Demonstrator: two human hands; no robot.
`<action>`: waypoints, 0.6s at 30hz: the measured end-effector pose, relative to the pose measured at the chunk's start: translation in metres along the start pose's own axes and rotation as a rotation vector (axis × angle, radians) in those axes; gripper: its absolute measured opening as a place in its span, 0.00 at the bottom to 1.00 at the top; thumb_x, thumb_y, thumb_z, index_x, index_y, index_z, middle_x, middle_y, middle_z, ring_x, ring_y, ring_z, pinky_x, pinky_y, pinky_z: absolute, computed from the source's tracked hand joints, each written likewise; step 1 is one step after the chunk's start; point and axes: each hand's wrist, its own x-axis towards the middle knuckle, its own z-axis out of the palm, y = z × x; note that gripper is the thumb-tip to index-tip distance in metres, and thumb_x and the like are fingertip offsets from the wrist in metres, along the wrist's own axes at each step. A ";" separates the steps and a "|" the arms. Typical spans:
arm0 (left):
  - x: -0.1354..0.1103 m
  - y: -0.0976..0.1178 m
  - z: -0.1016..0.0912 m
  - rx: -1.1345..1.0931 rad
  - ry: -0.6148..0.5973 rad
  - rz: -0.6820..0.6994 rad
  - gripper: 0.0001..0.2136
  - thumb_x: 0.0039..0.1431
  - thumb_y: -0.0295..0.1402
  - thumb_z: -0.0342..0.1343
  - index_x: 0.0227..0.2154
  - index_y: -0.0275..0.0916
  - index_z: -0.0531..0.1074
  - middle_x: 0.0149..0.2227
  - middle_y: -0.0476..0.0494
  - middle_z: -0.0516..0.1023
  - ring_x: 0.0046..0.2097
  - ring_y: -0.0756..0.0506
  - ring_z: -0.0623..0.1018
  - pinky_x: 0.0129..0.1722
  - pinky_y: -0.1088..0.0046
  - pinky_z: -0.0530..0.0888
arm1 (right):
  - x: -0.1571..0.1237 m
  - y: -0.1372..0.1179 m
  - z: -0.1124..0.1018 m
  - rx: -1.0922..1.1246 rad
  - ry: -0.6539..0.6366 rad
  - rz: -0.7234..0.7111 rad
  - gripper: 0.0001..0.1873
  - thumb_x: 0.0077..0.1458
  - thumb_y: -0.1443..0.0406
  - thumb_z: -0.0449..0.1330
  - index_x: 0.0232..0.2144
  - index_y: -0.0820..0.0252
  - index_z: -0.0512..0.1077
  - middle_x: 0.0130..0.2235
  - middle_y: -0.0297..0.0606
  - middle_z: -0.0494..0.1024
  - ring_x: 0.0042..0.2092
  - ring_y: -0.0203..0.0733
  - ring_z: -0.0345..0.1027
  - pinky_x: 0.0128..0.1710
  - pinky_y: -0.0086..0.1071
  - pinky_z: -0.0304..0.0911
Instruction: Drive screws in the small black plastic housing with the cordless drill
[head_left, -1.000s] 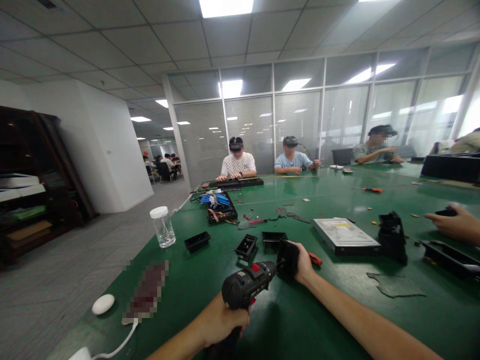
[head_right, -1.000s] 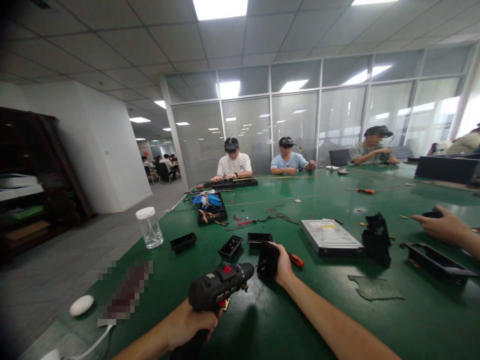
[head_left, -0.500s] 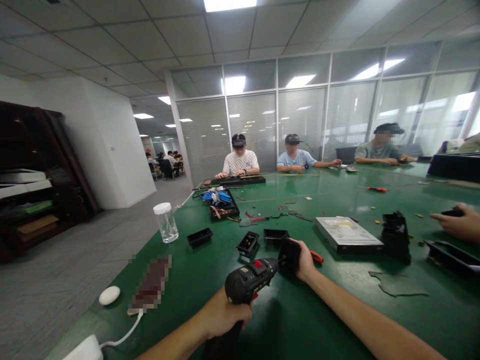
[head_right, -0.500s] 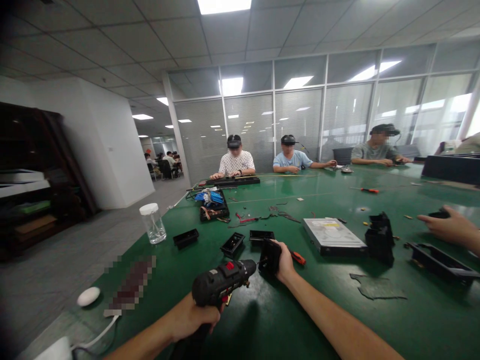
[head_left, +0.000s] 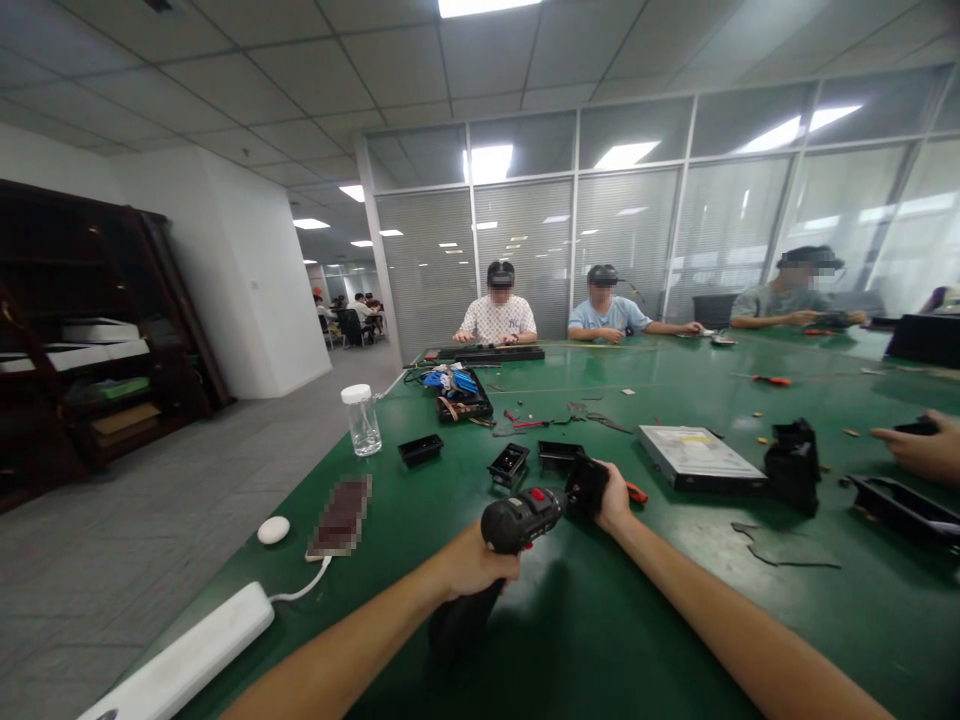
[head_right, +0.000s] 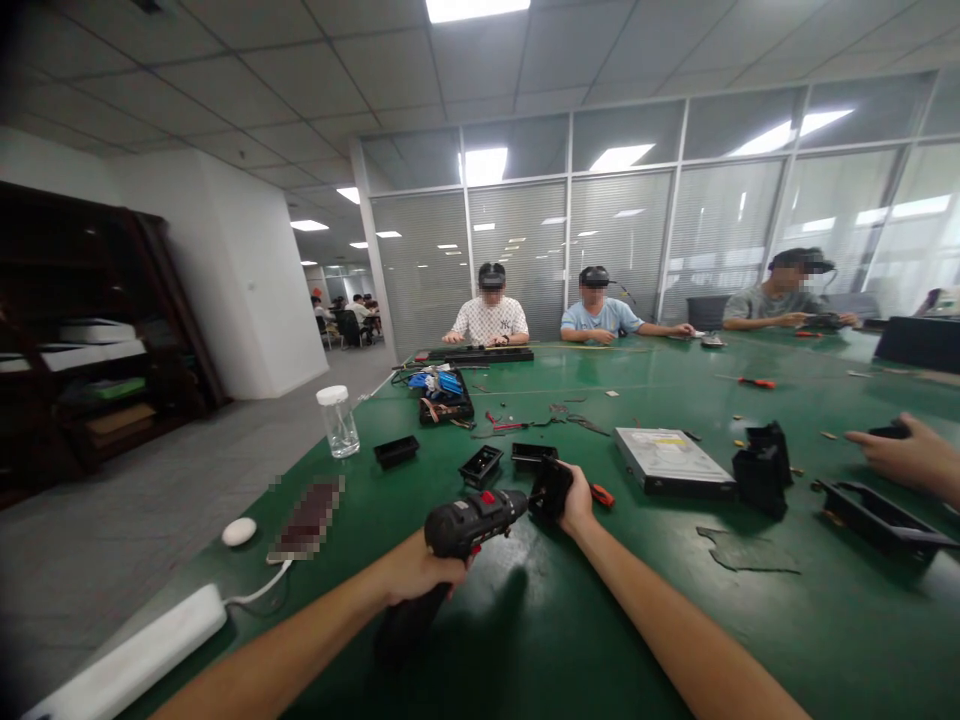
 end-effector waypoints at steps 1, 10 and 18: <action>0.001 -0.001 0.000 0.000 -0.004 0.007 0.07 0.35 0.22 0.50 0.22 0.35 0.65 0.18 0.53 0.64 0.21 0.53 0.64 0.21 0.76 0.63 | 0.000 0.000 0.000 -0.008 0.004 -0.006 0.08 0.43 0.61 0.51 0.23 0.57 0.67 0.17 0.31 0.69 0.19 0.38 0.62 0.18 0.32 0.58; 0.017 -0.002 -0.003 -0.012 0.046 0.023 0.03 0.33 0.22 0.49 0.16 0.34 0.64 0.17 0.52 0.65 0.20 0.53 0.65 0.19 0.76 0.63 | 0.005 -0.005 -0.002 0.031 0.081 -0.119 0.05 0.43 0.62 0.51 0.21 0.56 0.65 0.17 0.27 0.68 0.18 0.37 0.62 0.19 0.32 0.59; 0.020 -0.001 -0.005 -0.046 0.020 0.002 0.03 0.35 0.24 0.50 0.18 0.34 0.66 0.16 0.53 0.64 0.18 0.53 0.65 0.19 0.75 0.64 | 0.003 -0.010 -0.004 -0.015 0.067 -0.079 0.06 0.42 0.62 0.52 0.22 0.57 0.67 0.18 0.29 0.70 0.20 0.38 0.63 0.19 0.32 0.59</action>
